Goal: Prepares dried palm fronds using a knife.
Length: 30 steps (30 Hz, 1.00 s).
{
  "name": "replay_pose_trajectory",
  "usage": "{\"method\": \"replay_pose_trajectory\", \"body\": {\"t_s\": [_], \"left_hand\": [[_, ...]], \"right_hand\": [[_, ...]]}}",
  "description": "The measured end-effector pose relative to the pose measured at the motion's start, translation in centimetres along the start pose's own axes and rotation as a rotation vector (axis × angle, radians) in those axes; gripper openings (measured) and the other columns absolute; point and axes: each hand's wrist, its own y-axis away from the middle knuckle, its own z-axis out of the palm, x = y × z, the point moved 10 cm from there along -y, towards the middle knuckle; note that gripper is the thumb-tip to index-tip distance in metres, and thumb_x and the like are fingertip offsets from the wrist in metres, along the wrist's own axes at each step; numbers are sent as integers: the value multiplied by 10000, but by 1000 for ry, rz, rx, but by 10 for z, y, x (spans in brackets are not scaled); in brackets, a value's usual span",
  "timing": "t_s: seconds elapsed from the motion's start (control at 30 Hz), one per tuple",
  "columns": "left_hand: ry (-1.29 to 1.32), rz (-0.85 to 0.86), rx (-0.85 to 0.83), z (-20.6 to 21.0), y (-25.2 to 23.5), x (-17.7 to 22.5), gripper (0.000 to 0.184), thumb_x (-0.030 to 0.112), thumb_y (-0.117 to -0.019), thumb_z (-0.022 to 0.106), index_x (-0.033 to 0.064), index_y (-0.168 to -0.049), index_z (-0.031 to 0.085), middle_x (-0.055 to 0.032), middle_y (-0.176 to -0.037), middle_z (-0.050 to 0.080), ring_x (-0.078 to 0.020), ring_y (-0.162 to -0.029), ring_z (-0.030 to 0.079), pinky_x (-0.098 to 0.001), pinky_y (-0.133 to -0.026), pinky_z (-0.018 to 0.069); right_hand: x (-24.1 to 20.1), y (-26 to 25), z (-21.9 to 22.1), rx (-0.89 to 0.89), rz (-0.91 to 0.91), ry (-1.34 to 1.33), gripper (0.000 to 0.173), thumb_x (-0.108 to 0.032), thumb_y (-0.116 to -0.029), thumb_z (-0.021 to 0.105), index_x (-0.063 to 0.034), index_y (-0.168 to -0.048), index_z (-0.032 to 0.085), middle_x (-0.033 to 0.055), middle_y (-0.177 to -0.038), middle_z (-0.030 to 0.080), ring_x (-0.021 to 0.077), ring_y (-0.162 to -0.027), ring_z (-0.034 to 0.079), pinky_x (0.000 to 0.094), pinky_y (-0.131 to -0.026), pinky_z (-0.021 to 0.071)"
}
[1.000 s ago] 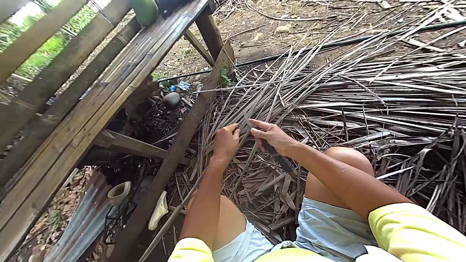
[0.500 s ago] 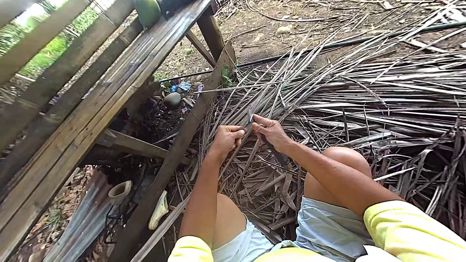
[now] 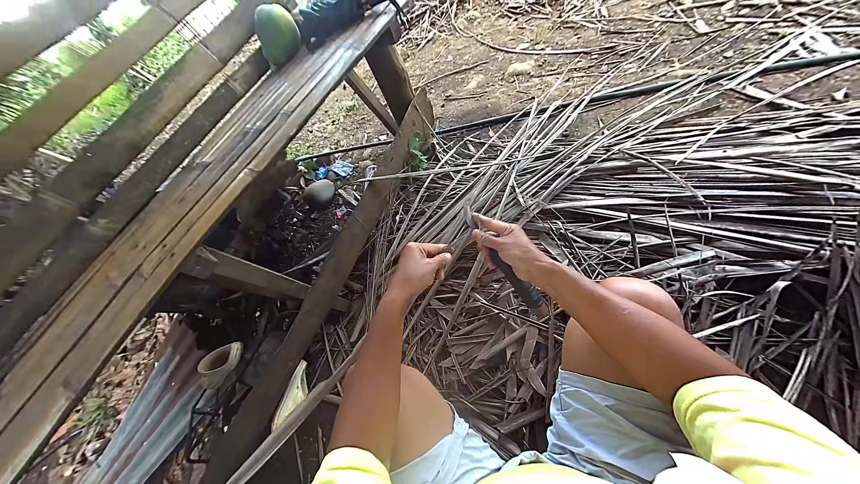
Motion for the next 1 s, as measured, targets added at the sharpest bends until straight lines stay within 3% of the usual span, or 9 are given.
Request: {"method": "replay_pose_trajectory", "body": {"t_s": [0.17,0.5,0.67,0.73,0.8,0.83,0.93,1.0], "left_hand": [[91,-49,-127,-1,1,2,195,86,-1035,613,7,-1152,748,-8,-595,578,-24,-435,418,-169,-411,325],[133,-58,-281,-17,13,-16,198,51,-1030,595,-1,-1115,765,-14,-600,602,-15,-441,440,-154,-420,344],[87,-62,-292,-37,16,-27,187,60,-1023,604,20,-1100,770,21,-605,610,1,-445,455,-143,-422,350],[65,-72,-172,-49,12,-30,177,76,-1031,612,17,-1084,770,13,-606,617,-3,-440,446,-150,-421,346],[15,-89,6,-58,3,-31,178,108,-1039,622,4,-1086,758,-7,-621,626,-27,-443,453,-175,-433,369],[-5,-88,64,-57,-1,-31,183,122,-1040,625,0,-1090,752,-17,-627,632,-37,-444,463,-187,-438,383],[-55,-75,21,-29,-14,-24,220,173,-1051,618,15,-1152,734,-20,-675,638,-45,-489,500,-202,-481,420],[-98,-47,-92,-1,-16,-14,235,199,-1059,605,31,-1175,720,-5,-711,638,-38,-521,509,-200,-507,427]], "right_hand": [[-29,-11,-53,210,0,-137,474,-188,-1078,535,-180,-1542,440,-4,-770,581,79,-525,544,231,-452,485],[-59,-10,-116,361,-110,-201,446,-220,-1083,524,-241,-1525,462,-16,-778,552,87,-523,536,248,-452,502],[-71,-2,-151,514,-200,-252,414,-244,-1090,511,-238,-1502,466,-38,-764,521,71,-514,520,235,-455,500],[-72,5,-150,541,-210,-253,319,-290,-1094,501,-217,-1405,500,-50,-746,512,59,-503,516,224,-453,502],[-65,9,-123,388,-165,-146,245,-352,-1096,483,-187,-1263,550,-68,-699,478,50,-496,483,227,-478,492],[-57,8,-101,266,-128,-74,282,-336,-1098,471,-145,-1272,584,-56,-672,482,61,-489,482,241,-478,492],[-18,12,-19,-132,79,62,362,-221,-1095,463,-80,-1423,524,-9,-680,520,97,-513,526,261,-503,514],[3,18,19,-257,166,12,422,-184,-1092,476,-117,-1508,444,-2,-708,517,100,-527,529,248,-510,509]]}}
